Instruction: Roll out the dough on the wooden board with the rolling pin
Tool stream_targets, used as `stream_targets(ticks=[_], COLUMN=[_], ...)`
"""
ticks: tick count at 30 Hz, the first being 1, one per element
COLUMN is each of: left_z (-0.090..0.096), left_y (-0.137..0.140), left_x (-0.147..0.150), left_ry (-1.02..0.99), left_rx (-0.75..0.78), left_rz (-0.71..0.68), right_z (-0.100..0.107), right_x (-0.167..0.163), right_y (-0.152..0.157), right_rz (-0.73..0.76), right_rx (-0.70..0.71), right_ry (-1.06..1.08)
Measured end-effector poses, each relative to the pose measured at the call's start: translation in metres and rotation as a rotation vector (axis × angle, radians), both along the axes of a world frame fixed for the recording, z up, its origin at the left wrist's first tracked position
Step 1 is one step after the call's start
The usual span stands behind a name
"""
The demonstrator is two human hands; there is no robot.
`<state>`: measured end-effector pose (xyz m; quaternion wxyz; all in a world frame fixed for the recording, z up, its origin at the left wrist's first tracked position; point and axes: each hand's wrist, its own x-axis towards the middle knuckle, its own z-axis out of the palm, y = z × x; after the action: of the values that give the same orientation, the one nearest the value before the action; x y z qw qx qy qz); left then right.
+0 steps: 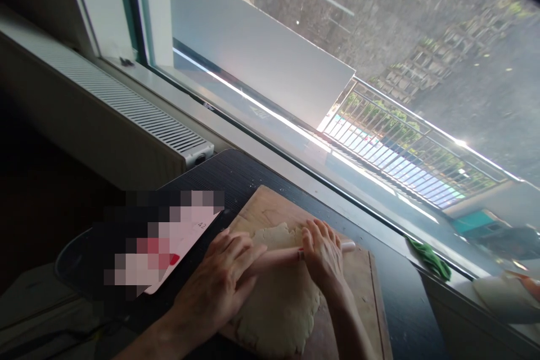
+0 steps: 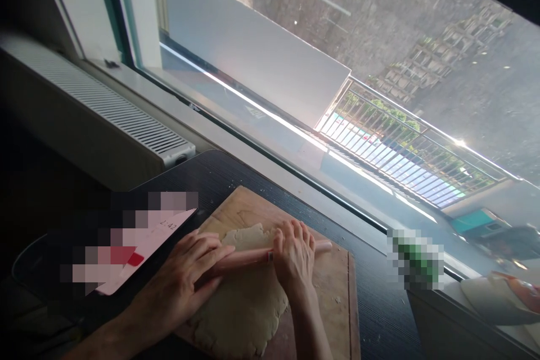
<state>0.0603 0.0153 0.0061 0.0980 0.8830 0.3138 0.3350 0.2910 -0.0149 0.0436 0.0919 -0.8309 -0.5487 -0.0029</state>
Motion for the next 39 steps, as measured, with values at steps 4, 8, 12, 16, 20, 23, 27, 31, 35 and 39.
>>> stream_targets(ticks=[4,8,12,16,20,23,27,31,35,39], left_z=[0.000,-0.008,-0.014,-0.011,-0.002,0.002,-0.001,-0.006,-0.006,-0.005], left_y=[0.000,0.006,0.009,0.006,0.001,-0.001,-0.001,0.002,0.002,0.001], left_x=[0.000,0.003,0.005,0.004,0.002,0.001,0.002,0.004,0.004,0.003], left_ry=[-0.025,-0.055,-0.078,-0.076,-0.034,-0.017,-0.033,-0.076,-0.063,-0.077], left_rx=[-0.026,-0.045,-0.015,-0.006,-0.031,-0.059,-0.078,-0.074,-0.087,-0.090], left_rz=[0.000,0.038,0.066,0.064,0.033,0.020,0.021,0.056,0.074,0.101], right_z=[-0.006,0.001,0.014,0.019,0.005,-0.012,-0.020,-0.002,0.021,0.027], right_x=[0.001,0.004,0.003,0.000,0.000,-0.001,-0.005,0.000,0.015,0.017], right_y=[-0.026,0.023,0.082,0.085,0.015,-0.053,-0.092,-0.039,0.039,0.048], right_rz=[0.006,-0.039,-0.095,-0.060,0.044,0.044,0.036,0.029,0.028,0.035], right_rx=[0.053,0.004,-0.131,-0.111,0.015,0.103,0.030,-0.051,-0.133,-0.126], right_ry=[-0.076,0.012,0.097,0.079,-0.009,-0.159,-0.206,-0.085,0.017,0.054])
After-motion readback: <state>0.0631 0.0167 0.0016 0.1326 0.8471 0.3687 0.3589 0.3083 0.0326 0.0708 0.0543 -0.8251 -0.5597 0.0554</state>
